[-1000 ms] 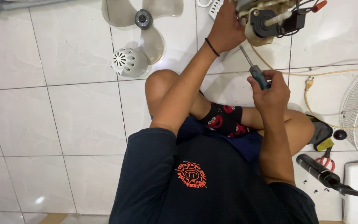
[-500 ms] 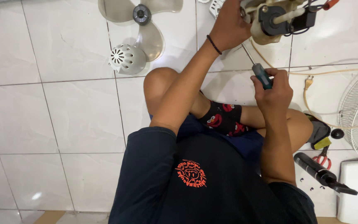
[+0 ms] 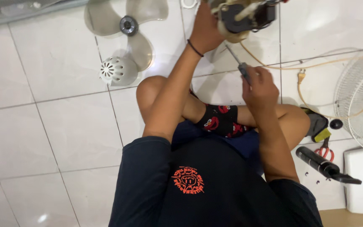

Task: The person sits on the floor and uses a screwdriver to remove screws from the fan motor housing and base. They detach the motor assembly from the fan body, then wipe the motor with a cloth. The person continues to unscrew and reposition components throughout the clip.

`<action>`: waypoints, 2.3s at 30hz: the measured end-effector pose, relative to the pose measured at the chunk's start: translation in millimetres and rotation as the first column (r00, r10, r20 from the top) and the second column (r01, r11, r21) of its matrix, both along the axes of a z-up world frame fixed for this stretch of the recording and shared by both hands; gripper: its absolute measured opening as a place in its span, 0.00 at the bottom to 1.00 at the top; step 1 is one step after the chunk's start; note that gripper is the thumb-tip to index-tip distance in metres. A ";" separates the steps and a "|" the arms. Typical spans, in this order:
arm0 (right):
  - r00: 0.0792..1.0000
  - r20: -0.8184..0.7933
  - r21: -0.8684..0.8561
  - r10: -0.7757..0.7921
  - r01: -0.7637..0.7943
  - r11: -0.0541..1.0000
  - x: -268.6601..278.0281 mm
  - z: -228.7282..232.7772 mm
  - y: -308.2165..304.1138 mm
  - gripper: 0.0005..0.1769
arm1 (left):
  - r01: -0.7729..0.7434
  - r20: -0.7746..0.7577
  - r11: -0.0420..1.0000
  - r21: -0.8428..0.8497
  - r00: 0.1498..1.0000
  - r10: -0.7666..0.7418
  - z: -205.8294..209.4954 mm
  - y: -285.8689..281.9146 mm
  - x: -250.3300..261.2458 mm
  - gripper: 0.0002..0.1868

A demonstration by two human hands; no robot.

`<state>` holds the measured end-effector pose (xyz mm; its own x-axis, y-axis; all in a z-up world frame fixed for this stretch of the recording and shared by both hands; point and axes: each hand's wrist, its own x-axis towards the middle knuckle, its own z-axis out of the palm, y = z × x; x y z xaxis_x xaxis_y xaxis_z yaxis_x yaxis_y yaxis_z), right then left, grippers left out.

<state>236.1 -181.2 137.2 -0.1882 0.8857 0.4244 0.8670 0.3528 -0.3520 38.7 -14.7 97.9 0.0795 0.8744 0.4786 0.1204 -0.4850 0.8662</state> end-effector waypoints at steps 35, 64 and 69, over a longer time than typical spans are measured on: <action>0.937 -0.350 -0.284 -0.009 -0.097 0.954 6.3 -2.3 7.3 0.26 | 0.171 -0.015 0.974 -0.149 0.984 -0.175 -14.5 -8.2 -35.5 0.39; 0.976 0.220 -0.008 0.000 0.002 1.000 -2.3 2.1 7.3 0.21 | 0.012 -0.140 0.989 -0.145 0.990 -0.032 24.3 -14.8 -25.8 0.19; 0.998 0.068 -0.159 0.000 0.011 0.987 -5.4 10.5 10.2 0.20 | 0.006 -0.184 0.981 -0.192 0.982 -0.042 33.2 -17.9 -28.4 0.10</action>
<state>230.7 -171.0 147.7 -0.2065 0.9422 0.2640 0.8926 0.2919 -0.3436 10.3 -32.6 131.2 0.1732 0.9446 0.2787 0.2786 -0.3184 0.9061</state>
